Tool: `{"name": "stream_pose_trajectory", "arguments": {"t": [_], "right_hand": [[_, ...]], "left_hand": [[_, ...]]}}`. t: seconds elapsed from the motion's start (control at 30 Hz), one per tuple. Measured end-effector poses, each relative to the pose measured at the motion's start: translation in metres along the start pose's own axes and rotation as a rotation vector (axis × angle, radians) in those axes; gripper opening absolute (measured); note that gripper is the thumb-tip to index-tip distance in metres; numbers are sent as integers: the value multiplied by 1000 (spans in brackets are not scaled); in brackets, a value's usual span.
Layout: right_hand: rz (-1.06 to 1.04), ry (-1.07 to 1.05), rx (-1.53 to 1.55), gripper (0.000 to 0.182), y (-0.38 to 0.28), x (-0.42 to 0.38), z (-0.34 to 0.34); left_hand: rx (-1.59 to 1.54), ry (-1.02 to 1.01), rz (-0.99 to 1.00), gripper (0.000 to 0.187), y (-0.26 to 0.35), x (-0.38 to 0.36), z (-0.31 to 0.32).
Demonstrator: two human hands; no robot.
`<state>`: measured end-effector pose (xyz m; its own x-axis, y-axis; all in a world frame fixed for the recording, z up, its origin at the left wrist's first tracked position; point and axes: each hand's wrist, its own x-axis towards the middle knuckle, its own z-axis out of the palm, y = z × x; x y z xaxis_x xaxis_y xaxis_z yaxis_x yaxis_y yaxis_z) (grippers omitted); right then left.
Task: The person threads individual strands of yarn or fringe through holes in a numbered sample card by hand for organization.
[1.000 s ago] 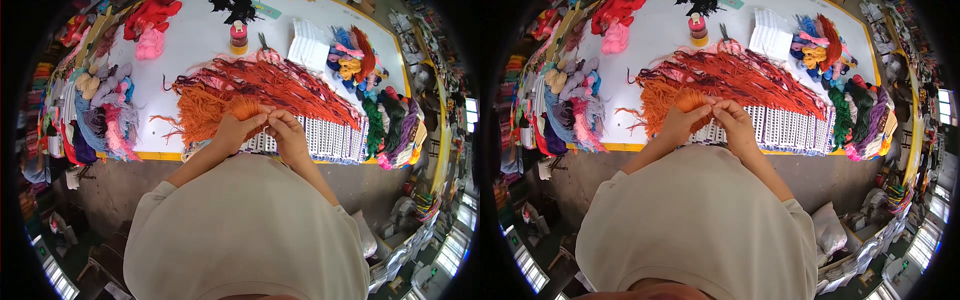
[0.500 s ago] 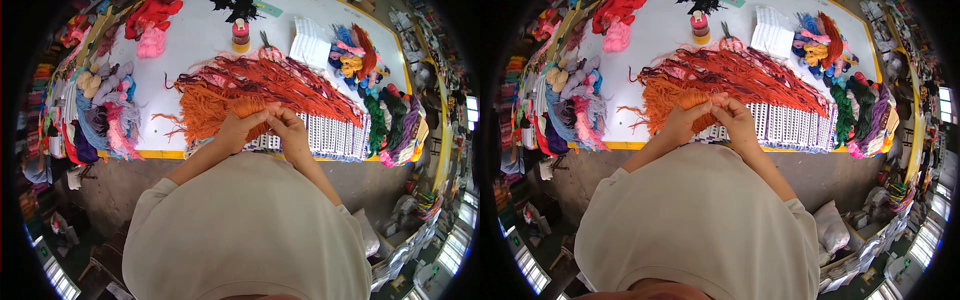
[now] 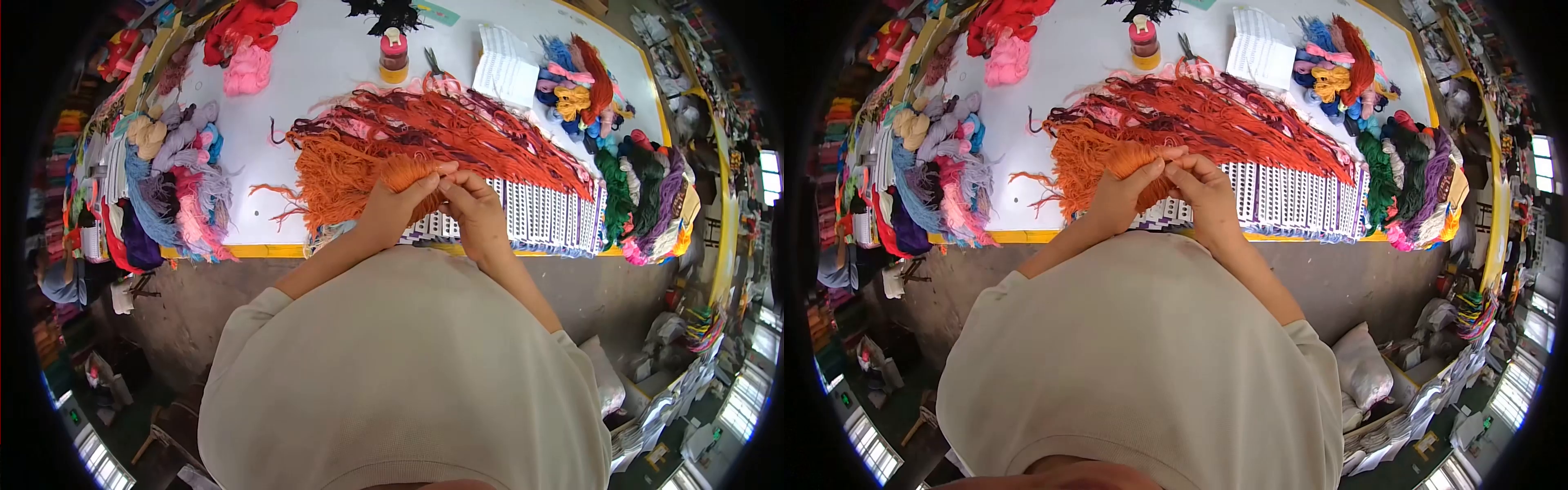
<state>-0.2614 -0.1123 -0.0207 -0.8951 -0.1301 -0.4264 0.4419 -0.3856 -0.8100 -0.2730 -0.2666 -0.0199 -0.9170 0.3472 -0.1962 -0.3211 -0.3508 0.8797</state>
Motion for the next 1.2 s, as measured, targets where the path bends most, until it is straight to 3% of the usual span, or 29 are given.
{"name": "stream_pose_trajectory", "arguments": {"t": [0.17,0.23,0.37,0.43,0.57,0.63,0.8,0.93,1.03,1.13,1.17,1.2], "right_hand": [[52,21,82,9,-3,-6,7],[66,37,63,9,0,-7,9],[-20,-19,-7,8,8,-6,14],[-33,-25,-7,8,7,-7,18],[5,-49,236,7,6,-11,19],[6,-115,341,6,10,-9,16],[21,-9,26,12,6,-15,33],[-48,-46,-38,14,17,-15,39],[-57,-10,-13,12,21,-14,43],[-66,13,209,11,26,-13,39],[-22,-80,311,10,25,-12,35],[23,-168,416,11,24,-12,30]], "left_hand": [[-60,5,25,31,-7,-3,-7],[154,6,114,31,-4,-9,-2],[177,11,114,31,-9,-11,-3],[-156,68,28,29,-9,-12,-5],[-178,69,44,33,-7,-15,-13],[-235,-50,113,37,0,-19,-16],[18,-79,179,38,4,-26,-17],[285,-69,239,39,2,-29,-22],[20,15,144,35,2,-31,-23],[130,41,256,29,7,-25,-35],[125,41,246,29,10,-25,-40],[-46,65,100,24,19,-25,-43]]}}
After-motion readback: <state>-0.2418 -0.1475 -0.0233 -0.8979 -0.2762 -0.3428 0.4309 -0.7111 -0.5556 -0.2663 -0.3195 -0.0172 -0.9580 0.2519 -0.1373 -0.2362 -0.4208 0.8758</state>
